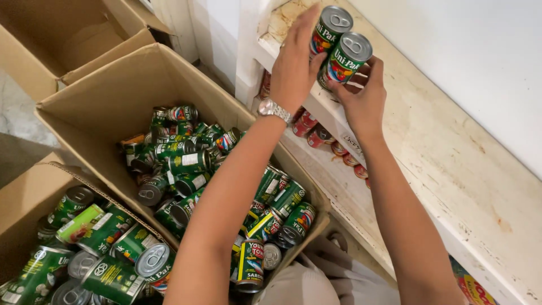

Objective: The person is taking canned goods out of boxes and organizing them neatly onto a grocery store shelf.

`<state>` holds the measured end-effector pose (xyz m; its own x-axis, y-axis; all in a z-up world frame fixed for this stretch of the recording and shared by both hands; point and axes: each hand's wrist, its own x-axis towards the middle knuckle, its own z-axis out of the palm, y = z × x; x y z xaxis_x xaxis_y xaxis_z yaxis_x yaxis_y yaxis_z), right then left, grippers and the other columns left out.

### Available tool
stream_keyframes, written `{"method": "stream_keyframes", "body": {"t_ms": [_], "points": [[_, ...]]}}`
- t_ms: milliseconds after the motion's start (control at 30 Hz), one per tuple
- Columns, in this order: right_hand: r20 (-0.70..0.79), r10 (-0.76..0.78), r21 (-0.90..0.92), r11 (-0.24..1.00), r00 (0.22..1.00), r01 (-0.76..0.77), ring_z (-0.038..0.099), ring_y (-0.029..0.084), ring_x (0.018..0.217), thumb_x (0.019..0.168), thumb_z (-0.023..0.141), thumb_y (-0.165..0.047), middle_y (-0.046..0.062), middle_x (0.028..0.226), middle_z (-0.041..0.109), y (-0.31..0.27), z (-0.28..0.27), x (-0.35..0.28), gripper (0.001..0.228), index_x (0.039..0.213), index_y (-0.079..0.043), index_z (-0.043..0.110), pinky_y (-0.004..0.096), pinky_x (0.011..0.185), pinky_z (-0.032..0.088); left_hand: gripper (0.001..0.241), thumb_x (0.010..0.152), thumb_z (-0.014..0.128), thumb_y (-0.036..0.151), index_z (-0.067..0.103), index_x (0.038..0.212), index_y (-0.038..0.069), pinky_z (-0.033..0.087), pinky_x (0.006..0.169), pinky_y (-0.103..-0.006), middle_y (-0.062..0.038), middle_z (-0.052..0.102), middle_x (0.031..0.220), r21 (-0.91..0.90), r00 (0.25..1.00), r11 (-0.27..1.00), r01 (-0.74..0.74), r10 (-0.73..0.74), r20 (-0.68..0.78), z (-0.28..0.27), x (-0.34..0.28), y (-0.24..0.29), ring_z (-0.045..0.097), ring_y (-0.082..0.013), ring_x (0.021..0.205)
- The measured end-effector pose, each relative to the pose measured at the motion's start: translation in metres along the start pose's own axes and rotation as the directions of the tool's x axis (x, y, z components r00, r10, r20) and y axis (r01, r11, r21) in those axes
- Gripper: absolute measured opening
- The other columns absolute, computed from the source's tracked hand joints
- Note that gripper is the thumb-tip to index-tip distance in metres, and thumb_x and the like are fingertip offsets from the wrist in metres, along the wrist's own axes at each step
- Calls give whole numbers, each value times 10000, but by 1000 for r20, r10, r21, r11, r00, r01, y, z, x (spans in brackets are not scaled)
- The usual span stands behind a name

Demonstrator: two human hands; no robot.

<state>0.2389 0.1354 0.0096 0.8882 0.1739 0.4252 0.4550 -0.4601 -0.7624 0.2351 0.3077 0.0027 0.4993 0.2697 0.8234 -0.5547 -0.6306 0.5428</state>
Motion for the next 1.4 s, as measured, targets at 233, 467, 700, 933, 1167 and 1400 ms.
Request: {"method": "stream_keyframes", "body": {"t_ms": [233,467,700,933,1167,1400], "points": [[-38,-8,118,993,999,12,753,215,1095,883,874,-59,158,1255,708,2,13,4,647,1358,-5,439,334,880,630,557,903,754,38,505,1375,197,579,864,-476,-111,627,1308,196,945,981,0,-65,322,11,26,-36,698,-371,1054],[-63,-3,4,1000,998,3,749,224,1076,817,916,-80,159,1231,716,5,39,27,691,1335,-14,464,335,856,618,449,827,719,-9,572,1233,117,591,691,-459,-150,602,1195,514,992,855,-73,10,125,1,41,-49,694,-381,900],[-65,-93,24,995,994,95,757,232,1076,869,888,-80,168,1246,718,6,55,35,705,1391,2,421,336,873,669,393,827,707,15,579,1191,87,599,718,-450,-90,579,1243,483,989,871,-86,18,145,-4,39,-46,687,-362,915],[-48,-92,22,995,995,93,760,240,1074,885,887,-95,173,1256,717,4,59,37,702,1400,3,419,340,866,666,384,851,736,34,577,1194,104,599,747,-442,-75,569,1266,496,990,863,-95,31,136,-3,35,-51,679,-357,928],[-137,-206,-52,978,969,201,725,287,1014,816,950,-112,211,1220,682,-2,56,23,837,1431,24,400,354,811,632,633,773,739,-5,548,1375,40,567,817,-455,-141,514,1416,268,995,963,18,-43,87,-73,16,16,654,-409,1040],[281,-117,-77,987,953,144,722,213,821,943,681,-143,122,957,730,-64,56,-91,283,1206,-39,678,373,764,584,436,692,849,174,720,1096,72,529,909,-497,-178,716,1074,380,797,890,250,-413,441,-132,-132,-20,660,-400,1050]]}}
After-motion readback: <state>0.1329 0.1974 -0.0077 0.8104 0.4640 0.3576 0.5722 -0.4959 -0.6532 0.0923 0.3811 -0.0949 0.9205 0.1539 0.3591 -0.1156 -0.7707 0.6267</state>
